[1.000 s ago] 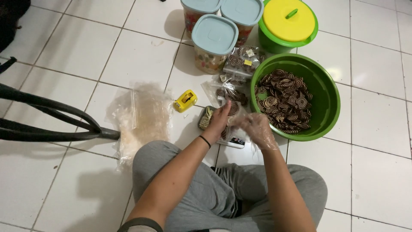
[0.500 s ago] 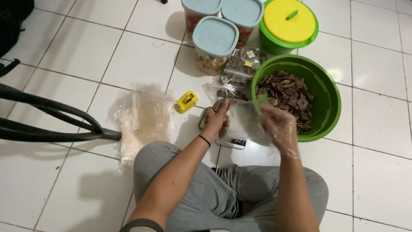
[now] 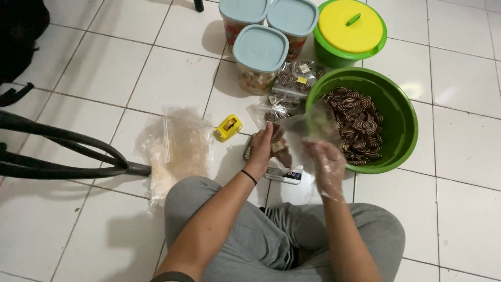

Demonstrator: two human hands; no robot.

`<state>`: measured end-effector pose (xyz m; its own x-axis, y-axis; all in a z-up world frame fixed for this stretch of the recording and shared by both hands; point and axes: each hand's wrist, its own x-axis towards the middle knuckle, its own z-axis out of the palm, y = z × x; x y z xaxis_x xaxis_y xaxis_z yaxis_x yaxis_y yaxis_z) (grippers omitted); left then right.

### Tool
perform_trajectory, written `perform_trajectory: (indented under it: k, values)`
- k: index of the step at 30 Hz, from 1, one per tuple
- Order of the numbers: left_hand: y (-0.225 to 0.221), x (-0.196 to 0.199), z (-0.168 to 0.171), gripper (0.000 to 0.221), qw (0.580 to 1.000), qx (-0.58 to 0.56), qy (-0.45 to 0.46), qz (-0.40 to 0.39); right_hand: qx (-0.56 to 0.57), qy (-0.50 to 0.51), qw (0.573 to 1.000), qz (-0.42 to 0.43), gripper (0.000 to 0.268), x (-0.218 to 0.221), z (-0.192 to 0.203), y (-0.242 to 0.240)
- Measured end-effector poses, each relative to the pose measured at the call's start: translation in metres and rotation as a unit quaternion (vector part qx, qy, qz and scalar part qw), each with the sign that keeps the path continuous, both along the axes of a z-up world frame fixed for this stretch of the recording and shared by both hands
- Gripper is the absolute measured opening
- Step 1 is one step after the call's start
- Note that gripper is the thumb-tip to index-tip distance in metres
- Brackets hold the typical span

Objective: Bagging spiral cookies into small plastic bags and weighing them on a digital scale to ensure consistent portions.

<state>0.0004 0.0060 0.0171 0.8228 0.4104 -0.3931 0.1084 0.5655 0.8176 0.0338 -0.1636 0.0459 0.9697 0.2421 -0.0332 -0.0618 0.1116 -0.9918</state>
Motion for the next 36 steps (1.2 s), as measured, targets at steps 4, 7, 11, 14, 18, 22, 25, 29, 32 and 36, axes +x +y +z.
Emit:
perform_trajectory:
  k: [4, 7, 11, 14, 18, 22, 25, 29, 32, 36]
  values:
    - [0.006, 0.014, -0.035, 0.085, 0.996, 0.070, -0.046, 0.028, 0.086, 0.017, 0.996, 0.007, 0.014, 0.021, 0.002, -0.023]
    - [-0.003, 0.013, -0.049, 0.102, 0.963, 0.147, -0.209, -0.091, 0.072, 0.040, 0.996, 0.043, 0.022, 0.021, 0.000, -0.032]
    - [-0.005, 0.006, -0.036, 0.016, 0.960, 0.122, -0.177, -0.181, 0.111, 0.084, 0.989, 0.052, 0.021, 0.013, -0.021, -0.032]
    - [0.000, 0.007, -0.030, 0.026, 0.968, 0.128, -0.129, -0.172, 0.129, 0.132, 0.983, 0.015, 0.021, 0.016, -0.026, -0.032]
    - [0.003, 0.010, -0.036, 0.017, 0.977, 0.094, -0.163, -0.100, 0.146, 0.161, 0.976, 0.035, 0.026, 0.032, -0.026, -0.040]
    - [0.020, 0.010, -0.036, 0.023, 0.981, 0.143, -0.131, -0.029, 0.113, 0.254, 0.960, 0.015, 0.008, 0.048, -0.011, -0.038]
    - [0.010, 0.000, -0.004, 0.027, 0.956, 0.247, -0.088, -0.131, 0.266, 0.105, 0.953, 0.099, 0.081, 0.040, -0.017, -0.032]
    - [-0.033, -0.023, 0.059, 0.047, 0.801, 0.485, -0.083, -0.341, 0.240, 0.089, 0.961, 0.101, 0.094, 0.035, -0.014, -0.016]
    - [-0.052, -0.037, 0.079, 0.056, 0.729, 0.540, -0.062, -0.416, 0.216, 0.136, 0.964, 0.067, 0.090, 0.024, 0.013, 0.000]
    - [-0.069, -0.036, 0.040, 0.037, 0.727, 0.557, -0.128, -0.381, 0.219, 0.174, 0.958, 0.068, 0.083, 0.028, -0.009, 0.001]
